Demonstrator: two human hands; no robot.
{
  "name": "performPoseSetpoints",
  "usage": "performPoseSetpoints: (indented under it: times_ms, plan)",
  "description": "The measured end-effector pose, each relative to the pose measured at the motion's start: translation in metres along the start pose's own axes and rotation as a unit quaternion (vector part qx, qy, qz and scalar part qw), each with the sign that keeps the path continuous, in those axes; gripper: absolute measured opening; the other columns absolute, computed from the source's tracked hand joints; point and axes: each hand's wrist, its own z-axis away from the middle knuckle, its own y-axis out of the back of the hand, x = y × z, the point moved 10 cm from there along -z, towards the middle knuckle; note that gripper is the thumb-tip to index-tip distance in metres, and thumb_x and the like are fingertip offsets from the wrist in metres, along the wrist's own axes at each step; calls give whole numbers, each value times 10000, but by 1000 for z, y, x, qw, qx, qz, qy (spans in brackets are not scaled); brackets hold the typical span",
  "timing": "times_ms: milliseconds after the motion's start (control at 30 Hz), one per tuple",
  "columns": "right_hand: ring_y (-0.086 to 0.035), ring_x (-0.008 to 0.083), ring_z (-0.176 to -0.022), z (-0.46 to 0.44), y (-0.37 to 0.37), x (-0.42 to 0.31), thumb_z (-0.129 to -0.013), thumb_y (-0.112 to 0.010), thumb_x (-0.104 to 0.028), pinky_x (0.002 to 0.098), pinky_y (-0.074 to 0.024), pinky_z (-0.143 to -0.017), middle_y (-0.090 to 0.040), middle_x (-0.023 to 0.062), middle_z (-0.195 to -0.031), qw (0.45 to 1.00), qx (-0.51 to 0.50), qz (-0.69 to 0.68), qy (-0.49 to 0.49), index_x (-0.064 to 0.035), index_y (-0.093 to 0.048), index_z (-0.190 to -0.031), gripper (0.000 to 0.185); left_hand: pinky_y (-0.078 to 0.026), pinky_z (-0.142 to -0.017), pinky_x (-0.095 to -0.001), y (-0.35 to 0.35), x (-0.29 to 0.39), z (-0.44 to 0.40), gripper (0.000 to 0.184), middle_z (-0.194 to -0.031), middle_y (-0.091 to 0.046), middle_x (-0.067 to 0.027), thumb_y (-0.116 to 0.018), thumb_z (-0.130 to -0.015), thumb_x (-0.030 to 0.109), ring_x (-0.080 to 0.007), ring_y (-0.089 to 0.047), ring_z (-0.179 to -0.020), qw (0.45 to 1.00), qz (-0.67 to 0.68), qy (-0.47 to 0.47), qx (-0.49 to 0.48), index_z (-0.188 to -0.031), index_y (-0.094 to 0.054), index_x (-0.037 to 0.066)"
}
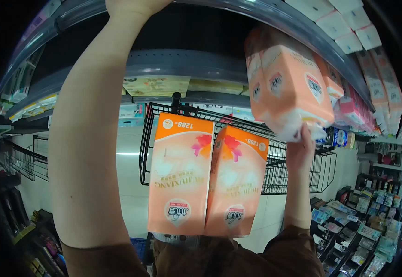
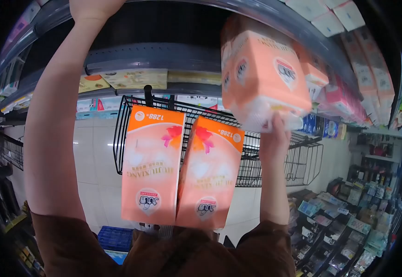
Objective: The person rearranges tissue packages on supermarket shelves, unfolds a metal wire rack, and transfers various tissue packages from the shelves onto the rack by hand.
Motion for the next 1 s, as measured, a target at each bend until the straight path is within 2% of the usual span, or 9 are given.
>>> performPoseSetpoints:
  times_ms: [133,233,267,300,633,767,800,933,1000]
  plan:
    - [-503,286,-1328,67,47,-39,-992,-522,-277,496,-379,-1123,-528,129,-1420,995,89,-41,4,-34,-394,-1469,551,-503,-785,-434,-4,3,1,333,-718,-682,-121,-573,-904,268,-315,-664,-761,1000,-13,-4,-11,-655,-679,73]
    - [-551,288,-1260,138,80,-46,-1003,-461,-333,464,-452,-1051,-542,146,-1386,989,142,-49,6,-6,-420,-1444,551,-502,-786,-437,-3,5,1,337,-725,-687,-116,-562,-917,271,-315,-665,-767,1000,-21,-9,-15,-669,-683,77]
    - [-579,289,-1211,163,77,-47,-996,-457,-322,444,-479,-1010,-559,152,-1348,998,26,-61,25,6,-425,-1432,546,-502,-787,-438,-2,5,1,334,-726,-687,-114,-562,-917,271,-316,-664,-767,1000,-21,-8,-18,-673,-683,77]
    - [-600,296,-1169,199,96,-49,-988,-449,-305,432,-496,-982,-575,159,-1311,992,117,-15,52,7,-426,-1430,542,-501,-788,-439,-2,5,0,330,-727,-687,-113,-562,-917,271,-316,-664,-767,1000,-21,-8,-18,-678,-683,78]
    - [-588,278,-1180,423,62,23,-898,-664,-274,425,-483,-1000,-601,141,-1323,951,-78,249,-168,-19,-576,-1310,492,-501,-789,-445,-5,8,-3,317,-743,-681,-139,-555,-931,249,-338,-655,-767,1000,-3,-13,-25,-715,-678,53]
    - [-581,264,-1190,447,46,34,-868,-755,-267,421,-477,-1008,-605,123,-1336,921,-158,316,-163,-42,-626,-1272,480,-405,-1019,-466,0,17,-7,236,-955,-712,-111,-550,-938,249,-274,-643,-1008,999,-5,-38,-18,-973,-703,72]
    - [-598,248,-1151,444,41,34,-872,-754,-228,402,-490,-970,-626,111,-1285,918,-168,311,-178,-44,-631,-1262,448,-295,-1125,-490,-8,11,-8,348,-1248,-636,-126,-561,-941,248,-258,-532,-1235,995,-20,0,-93,-1245,-608,87]
    - [-644,184,-1034,410,21,11,-893,-742,-105,338,-529,-856,-686,69,-1133,940,-105,121,-302,-42,-643,-1225,353,-193,-1188,-525,29,18,0,599,-1554,-347,-166,-595,-934,249,-355,-315,-1426,990,142,18,-22,-1479,-377,129]
    - [-626,130,-1022,409,22,6,-947,-679,-97,315,-523,-862,-679,50,-1128,943,-69,11,-326,3,-633,-1197,274,-445,-984,-381,78,50,26,474,-1396,-453,-230,-639,-939,201,-356,-503,-1251,980,197,-12,10,-1340,-466,13]
